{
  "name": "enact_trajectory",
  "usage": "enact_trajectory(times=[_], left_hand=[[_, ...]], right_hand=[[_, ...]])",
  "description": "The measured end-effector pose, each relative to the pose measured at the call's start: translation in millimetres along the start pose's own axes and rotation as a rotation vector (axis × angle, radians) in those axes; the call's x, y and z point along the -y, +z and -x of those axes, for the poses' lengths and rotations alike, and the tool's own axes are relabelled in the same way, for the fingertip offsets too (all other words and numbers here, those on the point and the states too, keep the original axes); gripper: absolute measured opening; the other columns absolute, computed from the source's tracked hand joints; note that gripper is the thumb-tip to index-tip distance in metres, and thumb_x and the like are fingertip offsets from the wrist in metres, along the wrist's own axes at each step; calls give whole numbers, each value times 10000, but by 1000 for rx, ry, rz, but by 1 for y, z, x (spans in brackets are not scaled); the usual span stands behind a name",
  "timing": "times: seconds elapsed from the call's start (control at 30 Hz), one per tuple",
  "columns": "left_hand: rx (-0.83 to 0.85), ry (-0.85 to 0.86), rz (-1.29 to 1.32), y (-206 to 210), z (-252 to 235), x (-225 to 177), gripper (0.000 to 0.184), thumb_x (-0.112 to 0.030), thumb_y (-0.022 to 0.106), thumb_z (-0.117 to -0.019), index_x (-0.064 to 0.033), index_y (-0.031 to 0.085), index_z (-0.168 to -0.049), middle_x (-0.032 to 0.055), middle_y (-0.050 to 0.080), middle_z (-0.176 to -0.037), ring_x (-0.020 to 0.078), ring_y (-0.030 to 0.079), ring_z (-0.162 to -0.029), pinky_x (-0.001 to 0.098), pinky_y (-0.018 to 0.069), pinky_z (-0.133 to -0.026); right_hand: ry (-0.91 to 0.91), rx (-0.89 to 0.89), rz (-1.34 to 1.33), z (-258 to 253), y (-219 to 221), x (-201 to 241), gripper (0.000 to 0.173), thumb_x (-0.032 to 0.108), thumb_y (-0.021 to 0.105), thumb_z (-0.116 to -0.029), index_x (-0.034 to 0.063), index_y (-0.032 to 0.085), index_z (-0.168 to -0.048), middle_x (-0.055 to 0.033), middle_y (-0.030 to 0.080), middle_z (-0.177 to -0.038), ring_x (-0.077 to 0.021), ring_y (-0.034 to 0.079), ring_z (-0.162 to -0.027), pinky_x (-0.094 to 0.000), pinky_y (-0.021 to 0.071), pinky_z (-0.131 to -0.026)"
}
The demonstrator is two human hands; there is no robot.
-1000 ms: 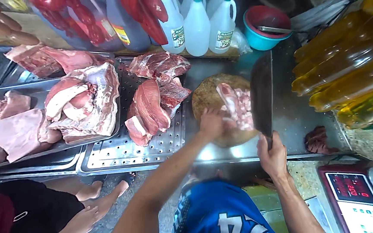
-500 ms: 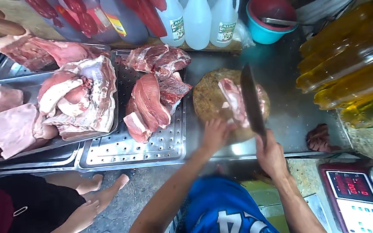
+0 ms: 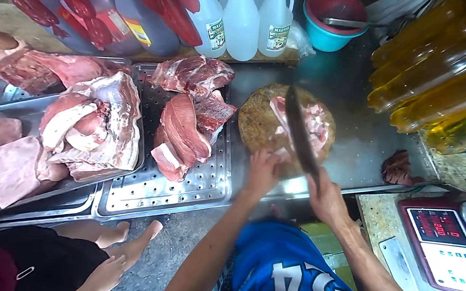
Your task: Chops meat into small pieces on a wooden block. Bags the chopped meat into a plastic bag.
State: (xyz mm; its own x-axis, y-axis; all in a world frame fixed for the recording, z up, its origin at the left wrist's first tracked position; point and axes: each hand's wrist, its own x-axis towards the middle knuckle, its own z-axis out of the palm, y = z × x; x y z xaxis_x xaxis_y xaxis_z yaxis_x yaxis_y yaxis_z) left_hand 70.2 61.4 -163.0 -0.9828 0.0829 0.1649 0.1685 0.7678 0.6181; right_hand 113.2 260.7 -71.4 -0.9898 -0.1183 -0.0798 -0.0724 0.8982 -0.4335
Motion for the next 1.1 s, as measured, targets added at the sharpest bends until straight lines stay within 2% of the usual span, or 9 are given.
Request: enact_trajectory(times=[0.07, 0.1, 0.3, 0.47, 0.53, 0.7, 0.87, 0.93, 1.1], left_hand=[[12, -10, -21, 0, 0, 2, 208, -256, 586, -962, -137, 730, -1054, 108, 650, -1265, 312, 589, -1207, 468, 456, -1051], [18, -21, -29, -1, -3, 2, 221, -267, 581, -971, -122, 731, -1046, 109, 656, -1250, 307, 595, -1202, 450, 464, -1059], [5, -64, 13, -9, 3, 2, 236, -324, 644, -951, -182, 758, -1101, 117, 622, -1322, 317, 555, -1255, 477, 453, -1068], [-29, -59, -37, -8, 8, 12, 229, -303, 599, -983, -145, 746, -1057, 119, 664, -1223, 307, 608, -1177, 435, 501, -1023], [-37, -76, -55, -9, 5, 9, 238, -304, 590, -999, -146, 751, -1076, 125, 672, -1193, 309, 620, -1154, 424, 513, -1006], [-48, -87, 5, -13, 10, 6, 302, -317, 632, -972, -98, 720, -1161, 131, 677, -1235, 324, 616, -1179, 442, 500, -1030], [-100, -117, -15, -12, 14, 15, 241, -278, 618, -970, -96, 720, -1090, 151, 655, -1200, 324, 614, -1159, 419, 524, -991], [-71, -145, 21, -14, 9, 13, 257, -263, 612, -991, -71, 729, -1117, 170, 663, -1179, 319, 639, -1136, 413, 530, -997], [1, -237, 183, -28, 7, 7, 327, -299, 666, -961, -76, 720, -1195, 145, 645, -1196, 200, 672, -987, 330, 568, -903]], right_hand=[[116, 232, 18, -2, 13, -3, 448, 397, 425, -1086, 87, 525, -1395, -102, 692, -805, -288, 713, -752, -489, 584, -717], [131, 252, 23, -6, 13, -4, 436, 409, 421, -1086, 102, 530, -1376, -100, 691, -813, -289, 713, -766, -490, 582, -724], [-19, -48, -16, -4, -13, 4, 394, 376, 452, -1065, 47, 592, -1231, -29, 603, -657, -194, 631, -573, -392, 534, -542], [121, 336, 4, -8, 14, 3, 442, 417, 410, -1089, 106, 515, -1385, -99, 692, -840, -285, 713, -794, -480, 581, -748], [100, 302, 11, -11, 5, 4, 421, 420, 416, -1089, 107, 544, -1340, -89, 682, -816, -276, 706, -773, -471, 576, -729], [-74, -67, -22, -2, -10, 15, 382, 367, 457, -1059, 42, 596, -1206, -7, 587, -637, -162, 612, -548, -355, 525, -518], [113, 345, 14, -8, 18, 13, 424, 412, 418, -1088, 103, 514, -1363, -90, 678, -814, -278, 708, -770, -473, 579, -730], [99, 309, 8, -10, 8, 13, 400, 413, 427, -1088, 111, 544, -1321, -78, 668, -790, -264, 697, -744, -464, 572, -706], [-86, -65, -37, -4, -13, 24, 371, 366, 462, -1058, 47, 589, -1199, 8, 571, -629, -135, 588, -527, -335, 509, -501]])
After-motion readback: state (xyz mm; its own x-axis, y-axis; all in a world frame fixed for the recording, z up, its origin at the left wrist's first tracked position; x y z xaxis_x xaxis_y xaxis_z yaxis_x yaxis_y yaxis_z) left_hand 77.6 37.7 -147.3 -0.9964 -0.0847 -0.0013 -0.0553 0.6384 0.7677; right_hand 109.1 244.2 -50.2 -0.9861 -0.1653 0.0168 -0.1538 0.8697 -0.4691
